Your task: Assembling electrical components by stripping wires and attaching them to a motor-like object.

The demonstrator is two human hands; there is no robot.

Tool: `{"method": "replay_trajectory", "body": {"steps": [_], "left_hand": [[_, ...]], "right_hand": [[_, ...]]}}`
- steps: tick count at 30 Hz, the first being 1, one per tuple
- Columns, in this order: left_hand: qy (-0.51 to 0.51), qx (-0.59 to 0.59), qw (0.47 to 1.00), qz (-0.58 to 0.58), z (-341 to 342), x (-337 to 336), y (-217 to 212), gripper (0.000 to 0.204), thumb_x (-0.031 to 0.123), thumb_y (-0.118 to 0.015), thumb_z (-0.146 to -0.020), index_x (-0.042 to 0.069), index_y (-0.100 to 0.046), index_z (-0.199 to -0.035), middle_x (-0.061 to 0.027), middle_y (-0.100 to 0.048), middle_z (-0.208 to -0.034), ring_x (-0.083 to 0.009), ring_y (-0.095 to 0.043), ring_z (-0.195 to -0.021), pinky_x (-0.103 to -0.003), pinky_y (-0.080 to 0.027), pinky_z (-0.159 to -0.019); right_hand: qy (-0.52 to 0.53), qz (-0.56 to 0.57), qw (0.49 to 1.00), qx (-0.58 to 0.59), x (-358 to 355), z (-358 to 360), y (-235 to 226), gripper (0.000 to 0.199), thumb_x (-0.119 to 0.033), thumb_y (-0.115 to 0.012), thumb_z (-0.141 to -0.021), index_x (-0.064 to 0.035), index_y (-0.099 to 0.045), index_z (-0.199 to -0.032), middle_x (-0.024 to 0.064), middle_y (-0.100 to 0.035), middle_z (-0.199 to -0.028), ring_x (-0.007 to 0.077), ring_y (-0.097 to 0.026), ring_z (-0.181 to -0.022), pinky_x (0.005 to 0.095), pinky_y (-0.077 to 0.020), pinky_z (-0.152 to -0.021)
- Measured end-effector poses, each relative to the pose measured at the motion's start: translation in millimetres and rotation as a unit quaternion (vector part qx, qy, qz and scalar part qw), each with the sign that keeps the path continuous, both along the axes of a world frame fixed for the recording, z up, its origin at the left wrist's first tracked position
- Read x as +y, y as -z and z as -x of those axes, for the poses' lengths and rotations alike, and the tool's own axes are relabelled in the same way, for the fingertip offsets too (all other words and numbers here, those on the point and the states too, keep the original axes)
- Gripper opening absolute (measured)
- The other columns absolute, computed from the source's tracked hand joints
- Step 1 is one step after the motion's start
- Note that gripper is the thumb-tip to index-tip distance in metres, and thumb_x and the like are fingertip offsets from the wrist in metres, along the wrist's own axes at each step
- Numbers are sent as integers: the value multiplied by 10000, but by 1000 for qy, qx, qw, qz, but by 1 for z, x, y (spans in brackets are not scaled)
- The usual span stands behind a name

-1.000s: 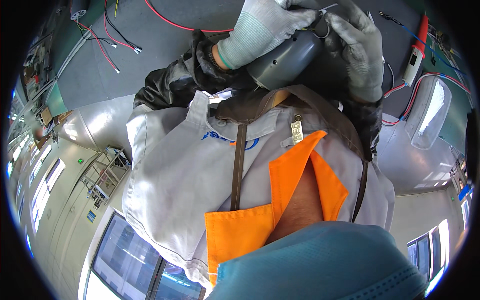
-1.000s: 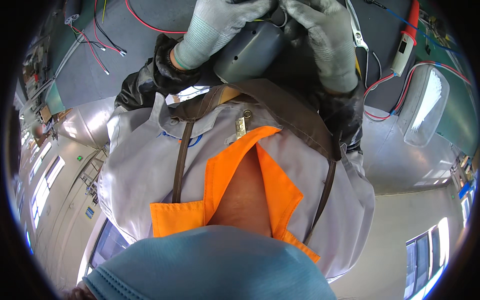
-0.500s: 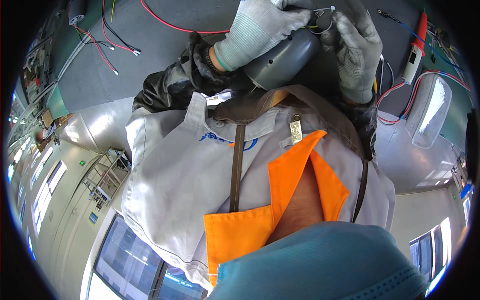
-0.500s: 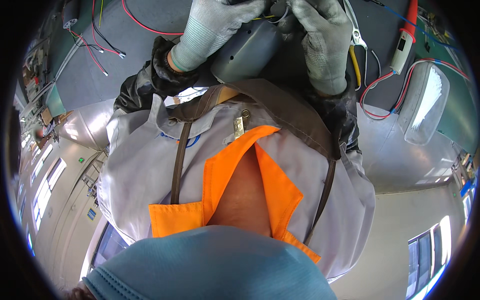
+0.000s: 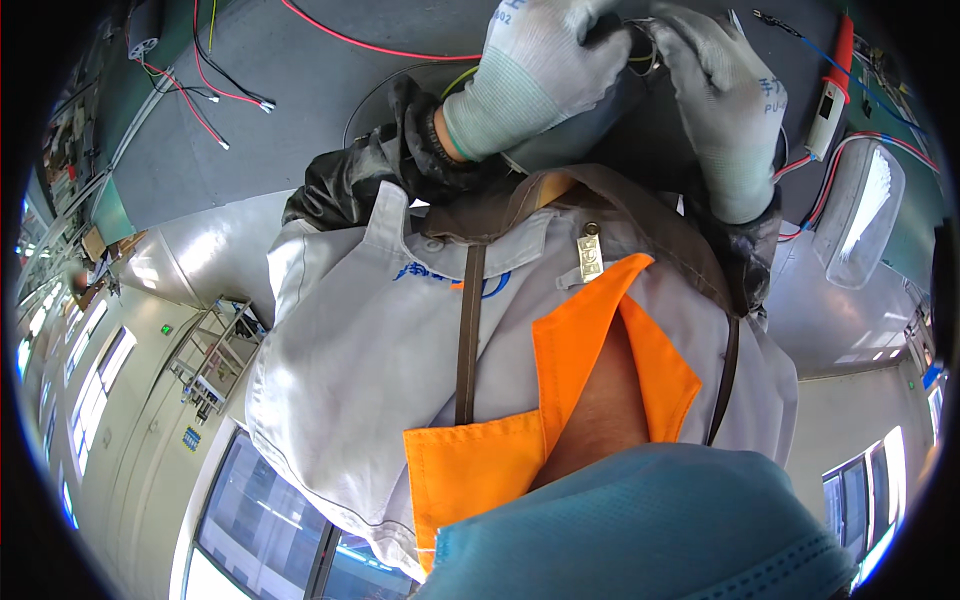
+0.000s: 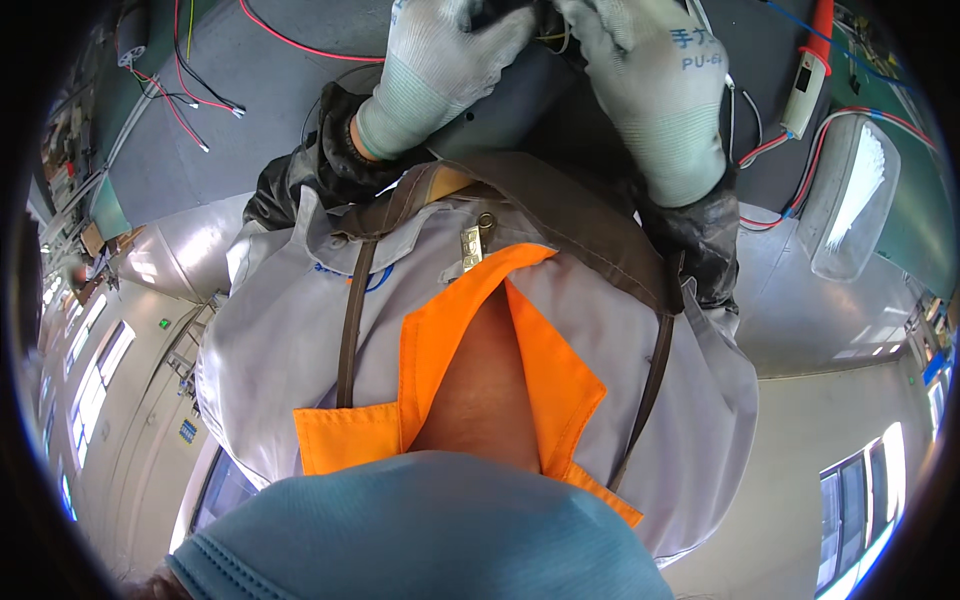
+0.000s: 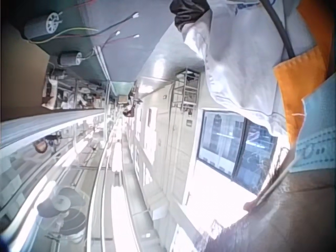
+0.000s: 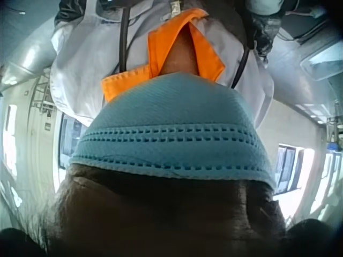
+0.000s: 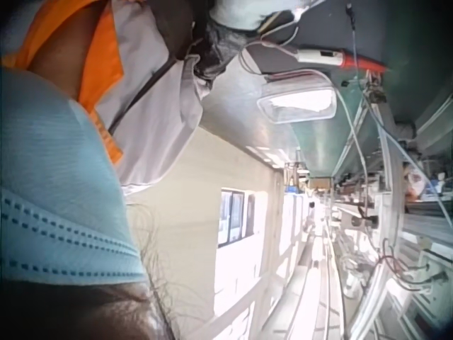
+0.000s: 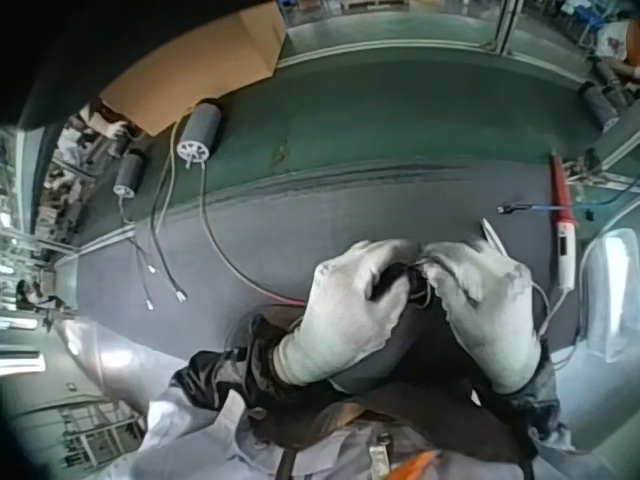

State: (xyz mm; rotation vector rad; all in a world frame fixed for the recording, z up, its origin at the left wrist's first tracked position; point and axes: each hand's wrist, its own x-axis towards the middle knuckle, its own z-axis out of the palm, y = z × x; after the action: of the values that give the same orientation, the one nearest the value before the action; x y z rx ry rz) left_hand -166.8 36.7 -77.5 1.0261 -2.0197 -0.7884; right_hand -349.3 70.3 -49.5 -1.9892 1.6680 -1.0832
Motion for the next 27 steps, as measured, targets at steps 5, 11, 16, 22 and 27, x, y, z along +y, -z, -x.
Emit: {"method": "replay_trajectory", "body": {"steps": [5, 11, 16, 22, 27], "left_hand": [[-102, 77, 991, -37, 4, 17, 8, 420, 22, -678, -849, 6, -647, -1267, -205, -699, -1123, -353, -712, -958, -395, -567, -859], [-76, 18, 997, -20, 6, 14, -10, 317, 4, -678, -849, 9, -673, -1166, -186, -698, -1074, -339, -702, -878, -383, -567, -797], [-40, -33, 998, 37, 7, 13, -13, 154, 81, -690, -871, 48, -669, -1021, -152, -653, -895, -351, -668, -772, -428, -547, -686], [94, -149, 979, 99, 4, -9, -7, 121, 215, -669, -902, 111, -619, -937, -81, -596, -728, -290, -644, -625, -417, -513, -541], [283, -294, 881, 238, -19, -43, -22, 183, 242, -659, -901, 104, -635, -1018, -61, -616, -720, -278, -637, -586, -416, -506, -524]], "right_hand": [[27, -177, 938, -297, -4, 49, 57, 192, -100, -660, -993, 66, -729, -1058, 67, -735, -941, 115, -669, -845, 252, -536, -774], [95, -52, 980, -167, -41, 47, 51, 47, 16, -698, -841, 51, -701, -874, 135, -669, -802, 243, -632, -705, 304, -495, -676], [60, 20, 998, -13, -57, 50, 69, 72, -52, -686, -903, 11, -712, -881, 109, -678, -798, 195, -637, -724, 315, -491, -647], [-107, -209, 614, -754, -39, 26, 40, 218, -205, -589, -1035, -2, -643, -1094, 40, -634, -717, 126, -614, -656, 251, -452, -520], [-91, -307, 781, -536, 5, 31, 9, 217, -164, -597, -1030, 41, -663, -1053, -20, -557, -666, 53, -467, -526, 205, -375, -499]]}}
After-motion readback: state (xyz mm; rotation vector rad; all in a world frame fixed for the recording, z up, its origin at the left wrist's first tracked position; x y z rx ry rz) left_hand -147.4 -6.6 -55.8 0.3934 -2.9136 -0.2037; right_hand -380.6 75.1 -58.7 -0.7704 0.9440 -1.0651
